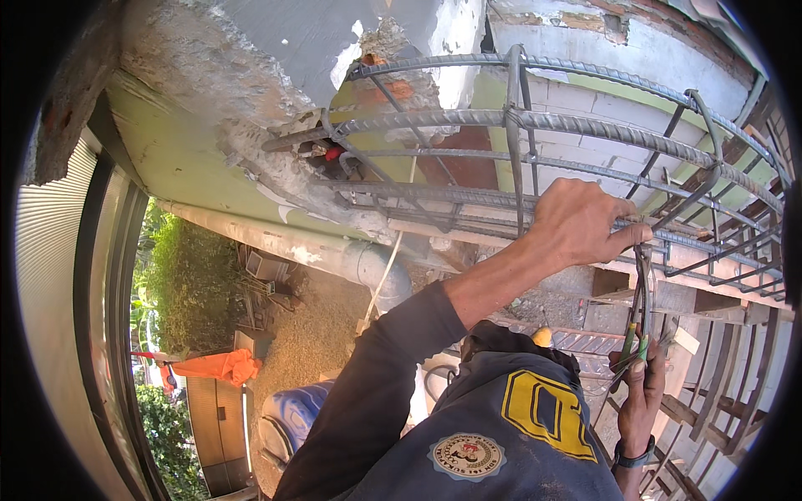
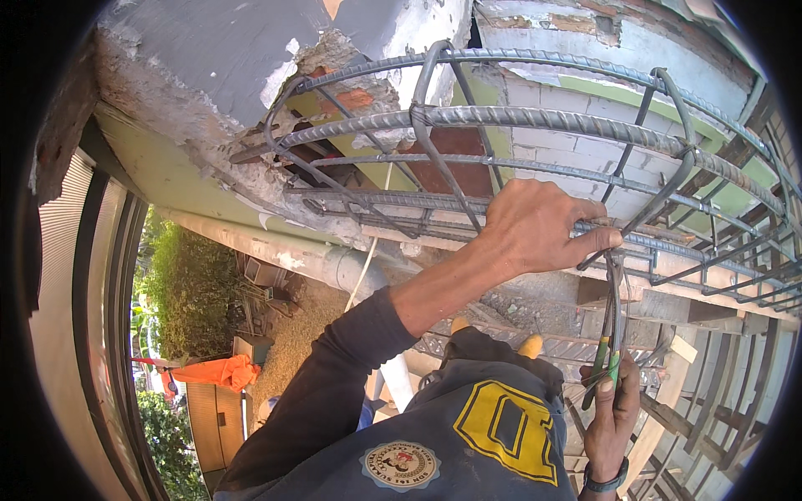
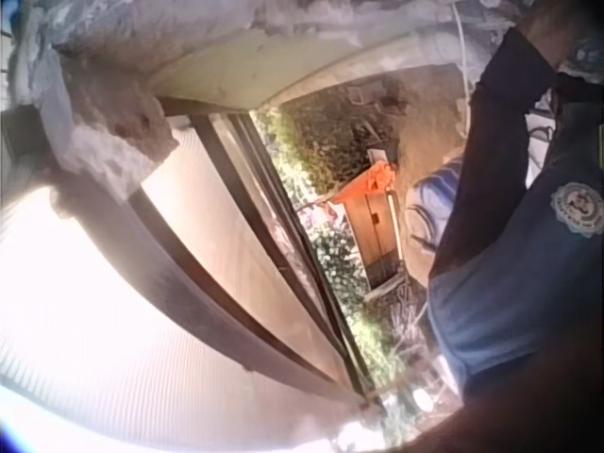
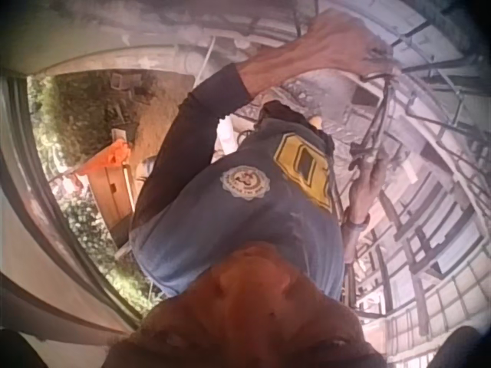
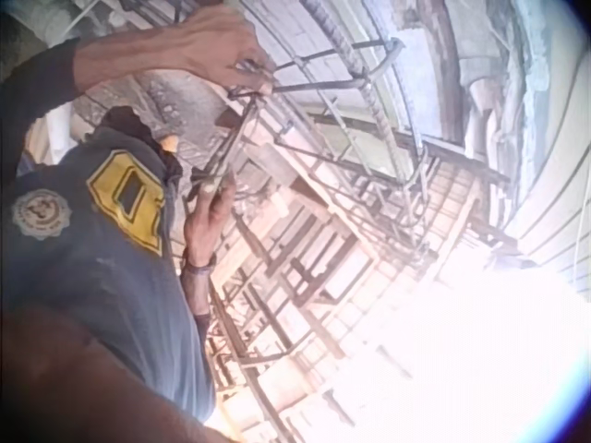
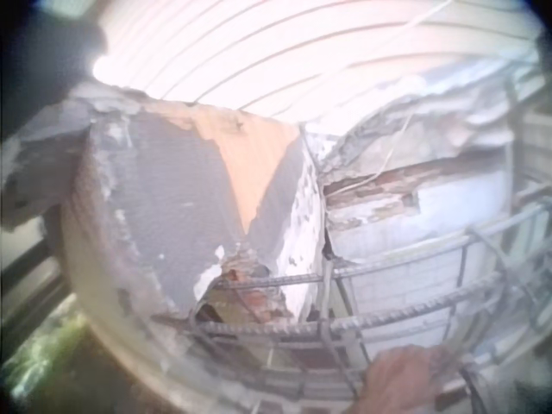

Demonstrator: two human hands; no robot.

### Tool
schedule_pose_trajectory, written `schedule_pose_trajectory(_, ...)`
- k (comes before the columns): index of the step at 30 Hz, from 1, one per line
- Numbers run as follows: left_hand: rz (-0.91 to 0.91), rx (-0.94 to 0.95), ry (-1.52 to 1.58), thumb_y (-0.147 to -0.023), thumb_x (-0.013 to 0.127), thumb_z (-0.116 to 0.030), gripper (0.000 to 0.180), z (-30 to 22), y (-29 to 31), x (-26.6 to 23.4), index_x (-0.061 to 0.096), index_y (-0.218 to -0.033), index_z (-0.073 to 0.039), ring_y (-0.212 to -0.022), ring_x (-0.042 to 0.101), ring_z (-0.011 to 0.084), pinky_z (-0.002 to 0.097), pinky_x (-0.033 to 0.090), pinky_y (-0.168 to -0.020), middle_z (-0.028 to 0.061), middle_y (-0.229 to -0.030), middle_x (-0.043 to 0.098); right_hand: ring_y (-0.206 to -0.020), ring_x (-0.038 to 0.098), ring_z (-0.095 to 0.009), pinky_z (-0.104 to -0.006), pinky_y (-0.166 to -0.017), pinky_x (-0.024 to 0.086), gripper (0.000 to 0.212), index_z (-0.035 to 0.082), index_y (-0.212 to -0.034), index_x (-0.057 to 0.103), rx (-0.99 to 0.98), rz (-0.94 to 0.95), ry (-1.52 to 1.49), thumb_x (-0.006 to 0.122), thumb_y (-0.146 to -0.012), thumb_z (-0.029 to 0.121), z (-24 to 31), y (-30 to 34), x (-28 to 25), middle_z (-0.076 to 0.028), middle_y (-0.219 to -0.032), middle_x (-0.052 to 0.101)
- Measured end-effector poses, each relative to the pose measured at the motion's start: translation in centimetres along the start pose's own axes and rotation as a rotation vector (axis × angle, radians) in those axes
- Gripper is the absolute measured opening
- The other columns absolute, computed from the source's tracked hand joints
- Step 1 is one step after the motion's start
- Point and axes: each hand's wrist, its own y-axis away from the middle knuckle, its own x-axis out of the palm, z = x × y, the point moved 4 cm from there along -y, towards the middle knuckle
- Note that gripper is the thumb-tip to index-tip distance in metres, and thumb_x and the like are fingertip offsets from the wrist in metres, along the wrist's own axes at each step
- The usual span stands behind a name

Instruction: The person secures a rebar cage into a wall opening by hand and using pliers to twist wire ties.

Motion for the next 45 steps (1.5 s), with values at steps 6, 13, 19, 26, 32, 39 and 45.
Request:
schedule_pose_trajectory(6, -0.022, -0.021, -0.04, -0.082, 0.055, -0.064, 0.052, 0.1, 0.6, -0.4, 0.076, -0.096, -0.019, -0.055, 0.064, 0.0293, 0.0409, 0.049, -0.051, 0.0123, -0.055, 0.061, -0.071, 0.048, -0.012, -0.0263, -0.066, 0.042, 0.03, 0.001, -0.106, 0.048, -0.047, -0.037, 0.187, 0.04, -0.104, 0.029, 0.5, -0.7, 1.4, -0.007, -0.09, 0.057)
schedule_pose_trajectory(13, -0.031, -0.018, -0.06, -0.082, 0.057, -0.064, 0.05, -0.9, -0.5, 0.3, 0.076, -0.096, -0.02, -0.056, 0.063, 0.0286, 0.04, 0.048, -0.052, 0.0119, -0.058, 0.062, -0.076, 0.053, -0.012, -0.0261, -0.067, 0.045, 0.053, 0.001, -0.121, 0.048, -0.019, 0.072, 0.121, 0.069, -0.086, 0.035, -1.7, -2.4, 0.0, -0.004, -0.085, 0.056)
schedule_pose_trajectory(19, -0.069, -0.045, -0.124, -0.078, 0.064, -0.062, 0.051, -0.7, -0.5, 0.5, 0.075, -0.1, -0.017, -0.057, 0.063, 0.0278, 0.0382, 0.046, -0.053, 0.0115, -0.064, 0.065, -0.068, 0.056, -0.009, -0.0259, -0.06, 0.046, 0.041, 0.003, -0.109, 0.056, 0.128, 0.268, 0.112, 0.078, -0.077, 0.017, -1.3, -4.4, -1.0, -0.003, -0.078, 0.06)
schedule_pose_trajectory(26, -0.039, -0.01, -0.136, -0.081, 0.059, -0.061, 0.049, -1.1, -0.7, 0.6, 0.074, -0.098, -0.018, -0.059, 0.063, 0.0295, 0.0396, 0.046, -0.051, 0.0117, -0.067, 0.066, -0.06, 0.059, -0.011, -0.0287, -0.057, 0.047, 0.025, 0.005, -0.093, 0.059, -0.022, 0.191, 0.247, 0.075, -0.077, 0.015, -3.3, -6.0, -1.5, -0.005, -0.066, 0.06)
schedule_pose_trajectory(32, -0.081, -0.015, -0.146, -0.076, 0.071, -0.054, 0.044, -1.1, -0.7, 0.6, 0.076, -0.09, -0.012, -0.054, 0.062, 0.0271, 0.0369, 0.044, -0.049, 0.0108, -0.063, 0.065, -0.058, 0.054, -0.011, -0.0283, -0.054, 0.044, 0.034, 0.004, -0.095, 0.059, -0.062, 0.115, 0.352, 0.081, -0.074, 0.019, -1.9, -5.4, -2.4, -0.002, -0.064, 0.058)
schedule_pose_trajectory(39, -0.067, -0.03, -0.158, -0.077, 0.067, -0.057, 0.045, -1.1, -0.9, 0.7, 0.076, -0.093, -0.016, -0.056, 0.062, 0.0278, 0.038, 0.044, -0.049, 0.0102, -0.062, 0.064, -0.042, 0.055, -0.016, -0.0282, -0.039, 0.043, 0.049, 0.003, -0.106, 0.047, 0.39, 0.596, -0.555, 0.082, -0.072, 0.008, -2.0, -3.7, -2.3, -0.009, -0.059, 0.059)
schedule_pose_trajectory(45, -0.137, 0.011, -0.1, -0.078, 0.067, -0.057, 0.045, -0.4, -0.1, 0.6, 0.076, -0.093, -0.016, -0.057, 0.063, 0.0277, 0.037, 0.045, -0.049, 0.0106, -0.064, 0.066, -0.035, 0.046, -0.016, -0.0271, -0.031, 0.035, 0.051, -0.001, -0.102, 0.04, 0.595, 0.709, -0.781, 0.074, -0.068, 0.017, -2.1, -2.7, -0.5, -0.006, -0.052, 0.049)
